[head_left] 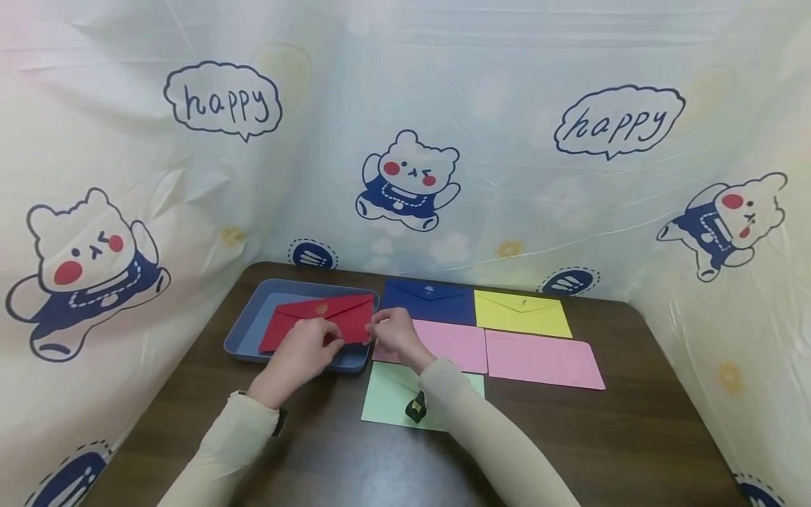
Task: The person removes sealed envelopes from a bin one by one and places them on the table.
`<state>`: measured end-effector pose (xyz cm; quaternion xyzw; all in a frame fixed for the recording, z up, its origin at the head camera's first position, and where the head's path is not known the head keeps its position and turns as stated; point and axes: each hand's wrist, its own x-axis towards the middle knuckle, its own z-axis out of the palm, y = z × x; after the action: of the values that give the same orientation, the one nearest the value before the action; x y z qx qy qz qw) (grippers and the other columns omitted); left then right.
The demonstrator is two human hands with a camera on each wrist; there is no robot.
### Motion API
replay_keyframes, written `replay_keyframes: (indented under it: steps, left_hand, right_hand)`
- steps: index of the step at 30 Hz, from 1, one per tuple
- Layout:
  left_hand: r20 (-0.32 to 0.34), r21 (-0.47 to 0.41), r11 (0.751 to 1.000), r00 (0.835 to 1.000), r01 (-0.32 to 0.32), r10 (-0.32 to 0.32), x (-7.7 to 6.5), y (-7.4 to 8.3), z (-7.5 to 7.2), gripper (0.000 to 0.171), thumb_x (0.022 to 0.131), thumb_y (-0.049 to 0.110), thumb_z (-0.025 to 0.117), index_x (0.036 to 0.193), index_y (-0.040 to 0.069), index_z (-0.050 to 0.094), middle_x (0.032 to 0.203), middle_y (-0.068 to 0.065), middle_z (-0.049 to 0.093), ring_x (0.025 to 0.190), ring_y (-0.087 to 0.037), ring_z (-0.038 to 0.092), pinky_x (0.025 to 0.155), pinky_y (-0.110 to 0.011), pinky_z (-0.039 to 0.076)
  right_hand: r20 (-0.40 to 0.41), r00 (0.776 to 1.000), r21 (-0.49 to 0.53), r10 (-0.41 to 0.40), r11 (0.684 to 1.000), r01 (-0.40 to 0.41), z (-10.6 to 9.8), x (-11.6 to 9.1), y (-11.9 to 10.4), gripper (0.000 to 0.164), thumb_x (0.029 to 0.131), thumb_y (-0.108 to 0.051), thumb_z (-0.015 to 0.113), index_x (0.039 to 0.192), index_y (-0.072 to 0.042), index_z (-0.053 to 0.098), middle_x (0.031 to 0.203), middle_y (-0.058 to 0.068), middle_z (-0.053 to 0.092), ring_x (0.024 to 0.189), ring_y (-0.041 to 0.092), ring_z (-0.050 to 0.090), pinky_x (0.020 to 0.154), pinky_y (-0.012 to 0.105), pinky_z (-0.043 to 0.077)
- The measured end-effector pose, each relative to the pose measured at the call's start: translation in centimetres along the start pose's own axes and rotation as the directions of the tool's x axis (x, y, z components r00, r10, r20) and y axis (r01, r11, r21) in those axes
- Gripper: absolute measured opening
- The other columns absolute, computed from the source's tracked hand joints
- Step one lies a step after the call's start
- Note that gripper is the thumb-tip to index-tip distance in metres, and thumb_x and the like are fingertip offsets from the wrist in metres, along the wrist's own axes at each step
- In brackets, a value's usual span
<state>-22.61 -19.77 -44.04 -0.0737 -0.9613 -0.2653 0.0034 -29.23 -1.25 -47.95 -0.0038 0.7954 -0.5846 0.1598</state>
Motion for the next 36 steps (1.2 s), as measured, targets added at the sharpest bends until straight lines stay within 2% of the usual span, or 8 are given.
replay_keyframes:
  steps: [3, 9, 15, 19, 28, 36]
  left_hand:
    - [0.012, -0.018, 1.0, 1.0, 0.0, 0.0, -0.5, 0.4, 0.8, 0.034, 0.084, 0.011, 0.09, 0.115, 0.005, 0.078, 0.099, -0.006, 0.074, 0.081, -0.021, 0.065, 0.085, -0.044, 0.061]
    - [0.007, 0.013, 1.0, 1.0, -0.011, 0.011, -1.3, 0.8, 2.5, 0.031, 0.082, 0.013, 0.092, 0.11, 0.007, 0.081, 0.094, -0.003, 0.072, 0.081, -0.019, 0.066, 0.084, -0.042, 0.061]
    - [-0.006, 0.036, 0.999, 1.0, -0.01, 0.01, -1.8, 0.8, 3.9, 0.029, 0.08, 0.013, 0.093, 0.106, 0.008, 0.081, 0.093, -0.003, 0.07, 0.082, -0.019, 0.065, 0.08, -0.042, 0.06]
    - [-0.03, 0.056, 0.998, 0.999, -0.021, 0.023, -1.8, 1.0, 4.5, 0.027, 0.08, 0.014, 0.093, 0.103, 0.008, 0.082, 0.092, -0.003, 0.068, 0.082, -0.02, 0.064, 0.078, -0.041, 0.06]
    - [-0.057, 0.068, 0.998, 0.998, -0.005, 0.009, -1.9, 1.2, 5.7, 0.026, 0.079, 0.014, 0.094, 0.102, 0.009, 0.082, 0.09, -0.003, 0.067, 0.081, -0.02, 0.063, 0.076, -0.04, 0.06]
    - [-0.068, 0.09, 0.996, 0.997, -0.017, 0.023, -1.7, 1.1, 5.9, 0.022, 0.082, 0.011, 0.092, 0.102, 0.008, 0.083, 0.094, -0.005, 0.071, 0.084, -0.023, 0.066, 0.077, -0.043, 0.06]
  right_hand:
    - [-0.003, 1.0, -0.005, -0.018, 1.0, 0.018, -0.2, -0.3, 0.1, 0.009, 0.102, -0.011, 0.069, 0.105, -0.004, 0.074, 0.081, 0.007, 0.075, 0.051, 0.015, 0.046, 0.046, 0.024, 0.036]
    - [-0.02, 0.999, 0.0, -0.033, 0.999, 0.033, -0.7, -0.6, 0.5, 0.01, 0.101, -0.012, 0.069, 0.106, -0.005, 0.073, 0.082, 0.008, 0.073, 0.054, 0.017, 0.051, 0.046, 0.023, 0.038]
    - [-0.017, 1.0, 0.033, -0.021, 0.999, 0.021, -1.2, -1.0, 1.1, 0.009, 0.101, -0.011, 0.07, 0.105, -0.003, 0.073, 0.08, 0.009, 0.073, 0.053, 0.018, 0.054, 0.044, 0.024, 0.034]
    - [-0.023, 1.0, 0.036, -0.016, 0.999, 0.017, -1.6, -0.9, 1.4, 0.008, 0.1, -0.009, 0.07, 0.103, -0.002, 0.073, 0.081, 0.012, 0.074, 0.055, 0.019, 0.056, 0.044, 0.023, 0.032]
    - [-0.05, 0.999, 0.032, -0.011, 0.999, 0.012, -2.1, -1.0, 2.0, 0.007, 0.099, -0.008, 0.07, 0.1, -0.001, 0.073, 0.08, 0.013, 0.073, 0.05, 0.013, 0.047, 0.044, 0.024, 0.033]
    - [-0.063, 0.998, 0.017, -0.011, 1.0, 0.012, -2.7, -1.0, 2.3, 0.008, 0.099, -0.01, 0.071, 0.099, -0.003, 0.074, 0.081, 0.012, 0.073, 0.056, 0.018, 0.054, 0.044, 0.025, 0.033]
